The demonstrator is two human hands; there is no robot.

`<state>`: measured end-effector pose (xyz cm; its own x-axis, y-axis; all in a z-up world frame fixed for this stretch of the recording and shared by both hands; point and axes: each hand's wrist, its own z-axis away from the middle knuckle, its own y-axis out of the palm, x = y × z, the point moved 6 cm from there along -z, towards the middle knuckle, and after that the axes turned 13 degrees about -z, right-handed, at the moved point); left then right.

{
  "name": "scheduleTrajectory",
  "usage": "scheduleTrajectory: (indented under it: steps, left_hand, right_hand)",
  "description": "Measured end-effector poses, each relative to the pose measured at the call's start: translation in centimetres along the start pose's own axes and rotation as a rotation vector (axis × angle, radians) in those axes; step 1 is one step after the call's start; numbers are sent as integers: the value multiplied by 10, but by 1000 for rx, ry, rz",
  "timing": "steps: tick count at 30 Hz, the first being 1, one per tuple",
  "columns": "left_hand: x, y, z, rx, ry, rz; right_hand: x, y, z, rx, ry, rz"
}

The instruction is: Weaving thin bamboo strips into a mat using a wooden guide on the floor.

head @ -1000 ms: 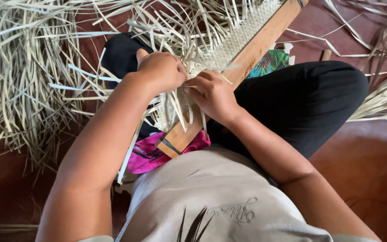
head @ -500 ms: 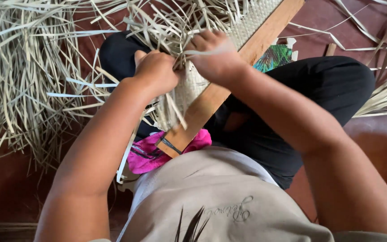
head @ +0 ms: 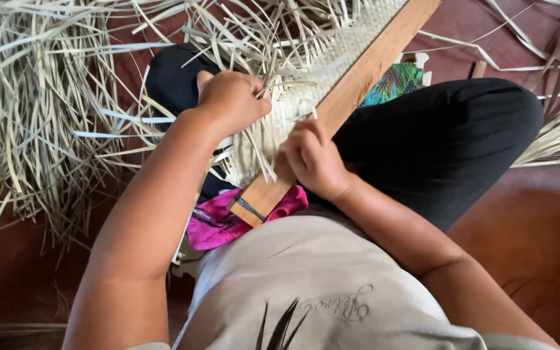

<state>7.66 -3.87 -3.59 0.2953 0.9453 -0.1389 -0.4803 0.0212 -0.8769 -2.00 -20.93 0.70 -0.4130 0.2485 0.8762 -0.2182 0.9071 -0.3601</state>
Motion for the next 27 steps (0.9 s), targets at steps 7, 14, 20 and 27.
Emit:
scheduleTrajectory:
  steps: [7,14,20,27]
  left_hand:
    - [-5,-15,8,62,-42,-15]
    - [-8,-14,4,108,-60,-23]
    - [-24,-51,22,184,-105,105]
    - [-28,-47,22,210,-112,105]
  right_hand:
    - [-89,-2,-51,97,802,-113]
    - [-88,0,-63,102,817,-206]
    - [-33,-25,-40,18,150,-133]
    - [17,-10,-10,125,-234,340]
